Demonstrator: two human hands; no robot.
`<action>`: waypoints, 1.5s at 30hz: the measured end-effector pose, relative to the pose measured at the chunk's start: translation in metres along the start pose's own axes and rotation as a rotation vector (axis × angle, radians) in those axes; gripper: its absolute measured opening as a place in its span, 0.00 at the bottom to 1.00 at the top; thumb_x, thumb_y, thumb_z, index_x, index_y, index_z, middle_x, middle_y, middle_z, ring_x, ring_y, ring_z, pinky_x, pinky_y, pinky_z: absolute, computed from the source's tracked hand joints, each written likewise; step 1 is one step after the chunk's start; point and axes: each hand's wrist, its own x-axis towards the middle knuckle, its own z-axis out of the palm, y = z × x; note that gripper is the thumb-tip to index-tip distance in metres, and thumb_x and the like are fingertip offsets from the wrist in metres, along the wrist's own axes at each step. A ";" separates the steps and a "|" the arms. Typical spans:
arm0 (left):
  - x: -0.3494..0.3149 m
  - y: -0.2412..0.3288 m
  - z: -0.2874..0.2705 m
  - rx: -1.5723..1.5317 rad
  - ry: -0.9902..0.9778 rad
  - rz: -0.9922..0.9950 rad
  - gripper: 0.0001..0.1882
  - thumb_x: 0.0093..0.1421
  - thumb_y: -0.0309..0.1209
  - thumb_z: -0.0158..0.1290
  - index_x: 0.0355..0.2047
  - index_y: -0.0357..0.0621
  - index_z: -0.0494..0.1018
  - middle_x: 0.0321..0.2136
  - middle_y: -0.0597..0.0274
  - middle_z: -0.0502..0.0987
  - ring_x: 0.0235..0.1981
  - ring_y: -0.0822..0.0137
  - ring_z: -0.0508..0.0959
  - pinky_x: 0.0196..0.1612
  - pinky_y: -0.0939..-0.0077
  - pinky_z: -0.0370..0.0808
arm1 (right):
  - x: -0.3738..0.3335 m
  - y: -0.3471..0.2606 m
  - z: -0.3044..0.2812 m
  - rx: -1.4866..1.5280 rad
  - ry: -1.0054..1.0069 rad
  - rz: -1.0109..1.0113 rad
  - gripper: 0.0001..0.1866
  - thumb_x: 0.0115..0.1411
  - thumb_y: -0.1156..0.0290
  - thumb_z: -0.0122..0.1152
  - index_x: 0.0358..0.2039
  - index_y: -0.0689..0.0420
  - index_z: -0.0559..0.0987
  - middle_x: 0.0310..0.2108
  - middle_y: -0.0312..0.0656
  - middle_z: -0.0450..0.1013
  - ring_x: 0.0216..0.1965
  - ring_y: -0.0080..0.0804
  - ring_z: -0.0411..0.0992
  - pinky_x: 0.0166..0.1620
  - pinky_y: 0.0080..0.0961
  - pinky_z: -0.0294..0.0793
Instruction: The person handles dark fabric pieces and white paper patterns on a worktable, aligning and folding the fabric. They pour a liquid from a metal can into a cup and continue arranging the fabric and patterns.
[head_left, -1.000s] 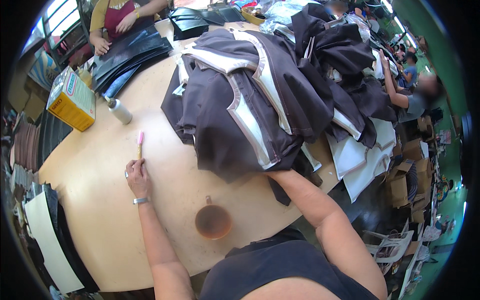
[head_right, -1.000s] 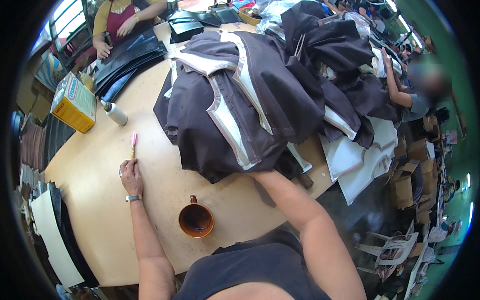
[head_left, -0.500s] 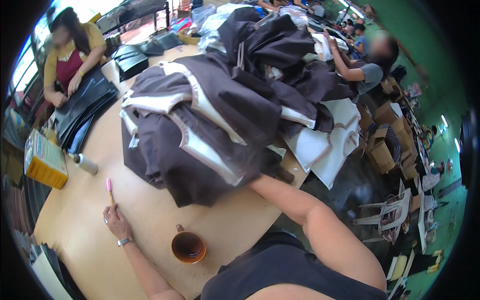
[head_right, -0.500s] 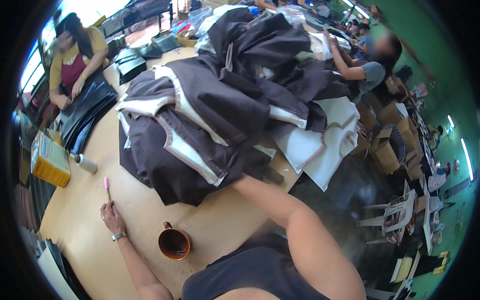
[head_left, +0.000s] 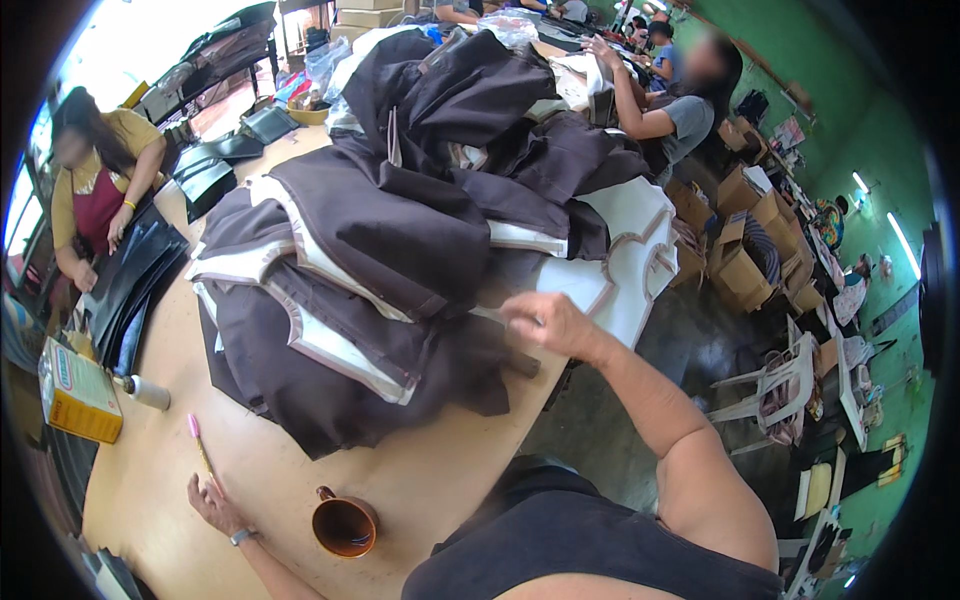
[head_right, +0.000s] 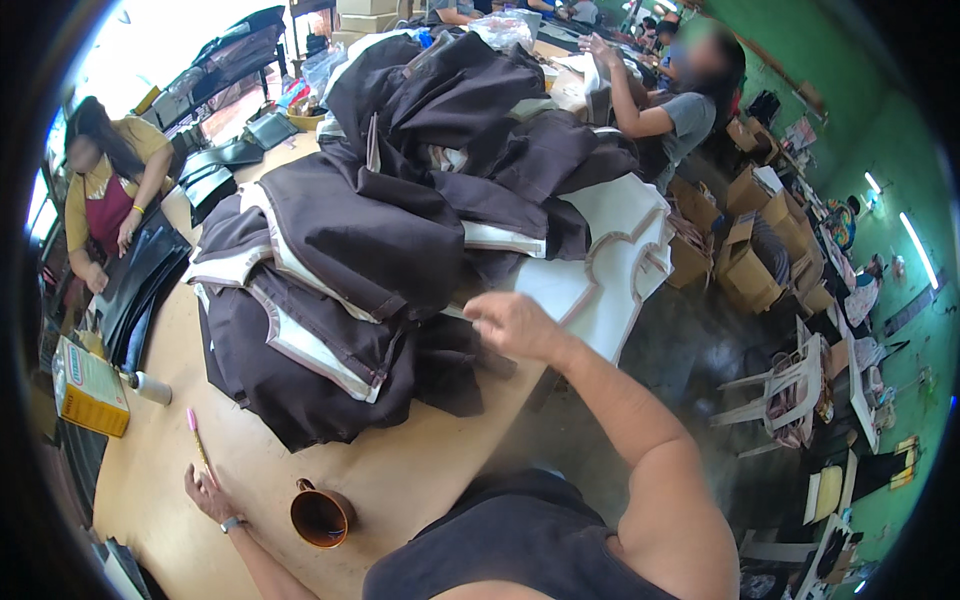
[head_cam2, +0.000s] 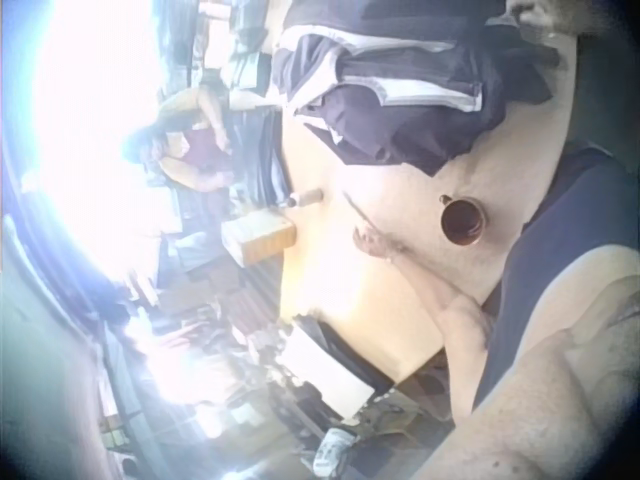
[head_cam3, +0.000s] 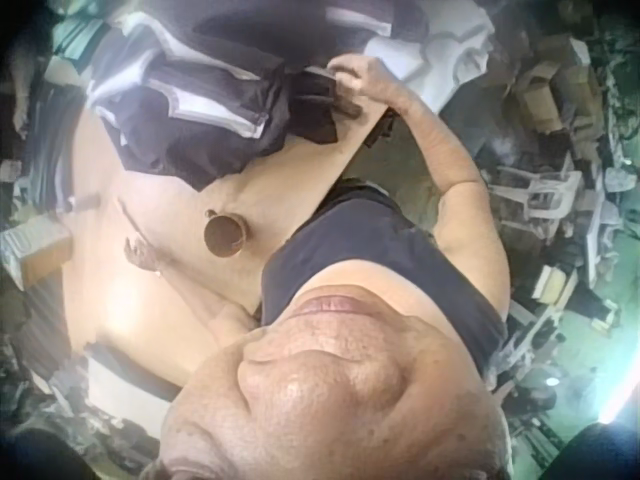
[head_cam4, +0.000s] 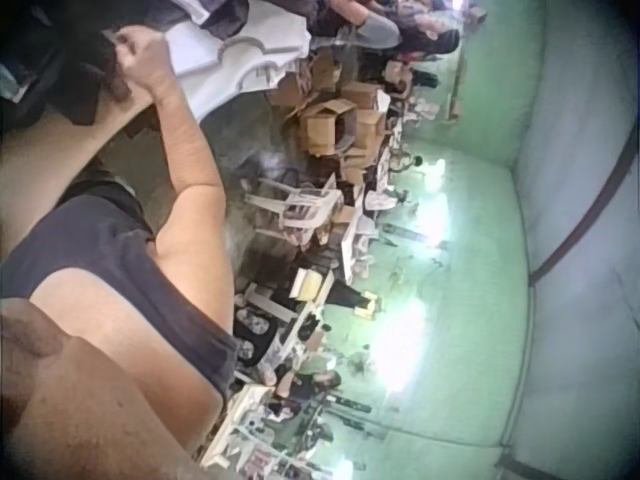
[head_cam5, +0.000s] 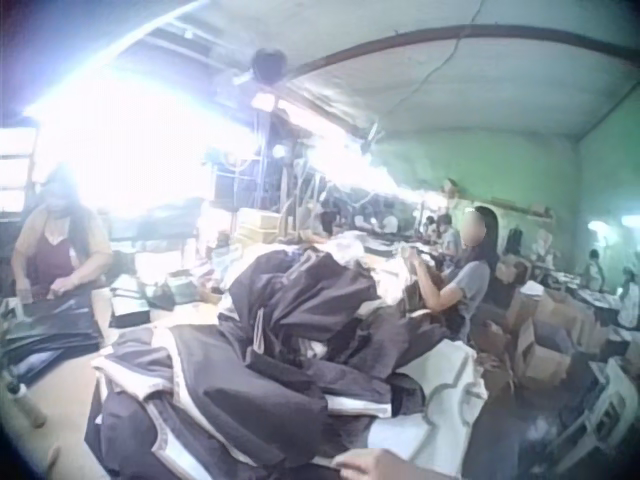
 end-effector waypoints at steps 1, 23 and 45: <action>-0.006 0.001 -0.007 -0.040 0.006 -0.049 0.15 0.60 0.27 0.43 0.47 0.39 0.67 0.48 0.57 0.67 0.46 0.64 0.67 0.46 0.71 0.66 | 0.006 0.010 -0.010 0.028 0.051 0.008 0.09 0.50 0.74 0.54 0.33 0.61 0.75 0.29 0.46 0.74 0.32 0.39 0.74 0.37 0.28 0.72; -0.175 0.084 -0.022 1.051 -0.287 -0.300 0.29 0.57 0.47 0.40 0.59 0.57 0.56 0.62 0.64 0.50 0.63 0.60 0.49 0.62 0.58 0.46 | 0.214 0.286 -0.208 -0.514 0.175 0.407 0.16 0.49 0.58 0.56 0.35 0.54 0.79 0.35 0.49 0.74 0.40 0.44 0.72 0.46 0.32 0.69; -0.174 0.078 -0.044 0.962 -0.224 -0.096 0.30 0.56 0.49 0.42 0.58 0.54 0.58 0.60 0.60 0.54 0.61 0.60 0.53 0.61 0.60 0.50 | 0.227 0.347 -0.149 -0.723 0.534 0.231 0.24 0.56 0.55 0.47 0.51 0.52 0.68 0.55 0.48 0.59 0.54 0.46 0.61 0.53 0.45 0.61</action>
